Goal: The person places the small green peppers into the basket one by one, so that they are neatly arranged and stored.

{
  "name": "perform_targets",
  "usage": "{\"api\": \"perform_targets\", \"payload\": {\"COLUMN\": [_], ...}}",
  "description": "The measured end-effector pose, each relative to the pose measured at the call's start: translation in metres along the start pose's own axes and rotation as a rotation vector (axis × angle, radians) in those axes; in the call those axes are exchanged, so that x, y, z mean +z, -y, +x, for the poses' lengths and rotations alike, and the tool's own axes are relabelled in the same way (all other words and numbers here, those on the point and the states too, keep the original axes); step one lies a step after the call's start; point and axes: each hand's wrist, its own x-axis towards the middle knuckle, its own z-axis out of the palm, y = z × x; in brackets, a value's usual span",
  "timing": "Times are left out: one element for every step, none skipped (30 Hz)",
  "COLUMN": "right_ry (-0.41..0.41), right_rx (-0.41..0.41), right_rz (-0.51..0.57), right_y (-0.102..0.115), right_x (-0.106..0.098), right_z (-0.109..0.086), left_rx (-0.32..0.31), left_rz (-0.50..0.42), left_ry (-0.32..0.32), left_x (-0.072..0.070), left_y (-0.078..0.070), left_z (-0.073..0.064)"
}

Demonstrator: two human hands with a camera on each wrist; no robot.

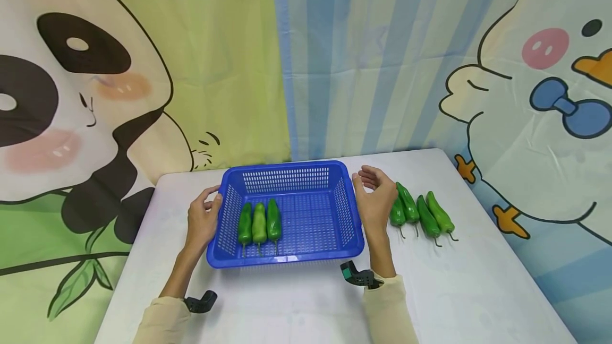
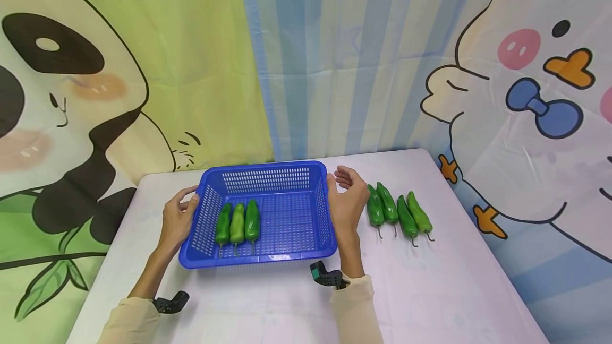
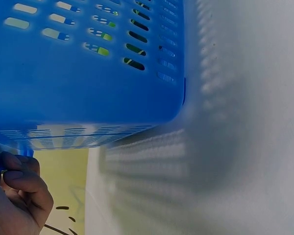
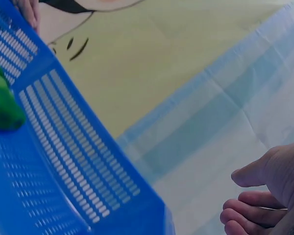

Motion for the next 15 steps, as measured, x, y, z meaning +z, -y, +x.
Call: {"api": "perform_targets", "payload": {"right_ry": [-0.013,-0.027,-0.04,-0.052,-0.064,-0.076,-0.087,-0.099,-0.11,-0.12,-0.13,-0.138,-0.143,-0.149,-0.155], "right_rx": [0.005,0.012,0.019,0.029,0.039,0.048,0.054,0.06,0.066,0.071,0.074,0.081,0.086,0.093,0.096], "right_rz": [-0.01,-0.017,-0.025,-0.028,-0.031,-0.038,-0.048,-0.06,-0.077,-0.093,-0.111,-0.129,-0.145,-0.158,-0.173], "right_y": [-0.004,-0.007,-0.011,-0.015,-0.019,-0.023,-0.027,-0.031,-0.035,-0.04,-0.045,-0.05,-0.055,-0.06,-0.065], "right_x": [-0.003,-0.005,-0.007,-0.009,-0.011,-0.013,-0.015,-0.017,-0.019,-0.021,-0.023,-0.024,-0.026,-0.028,-0.03], "right_z": [0.001,0.002,0.002,0.003,0.004,0.005,0.005,0.006,0.007,0.008,0.008,0.009,0.01,0.01,0.011], "left_rx": [-0.002,-0.003,-0.003,-0.003,-0.002,-0.003,-0.004,-0.005,-0.006,-0.008,-0.009,-0.01,-0.009,-0.009,-0.007], "left_rz": [-0.001,0.002,0.004,0.006,0.008,0.008,0.007,0.005,0.002,-0.001,-0.002,-0.002,-0.003,-0.002,-0.002], "left_ry": [0.0,0.001,0.001,0.0,0.002,0.004,0.008,0.012,0.015,0.021,0.024,0.024,0.023,0.022,0.022], "left_x": [0.0,0.0,0.0,0.0,-0.001,-0.001,-0.001,-0.001,-0.001,-0.001,-0.001,-0.001,-0.001,-0.001,-0.001], "left_y": [0.0,0.0,0.001,0.0,0.0,0.0,0.001,0.0,0.0,0.001,0.0,0.0,0.0,0.0,0.0], "left_z": [0.0,0.0,0.0,0.0,0.0,0.0,0.0,0.0,0.0,0.0,0.0,0.0,0.0,0.0,0.0]}}
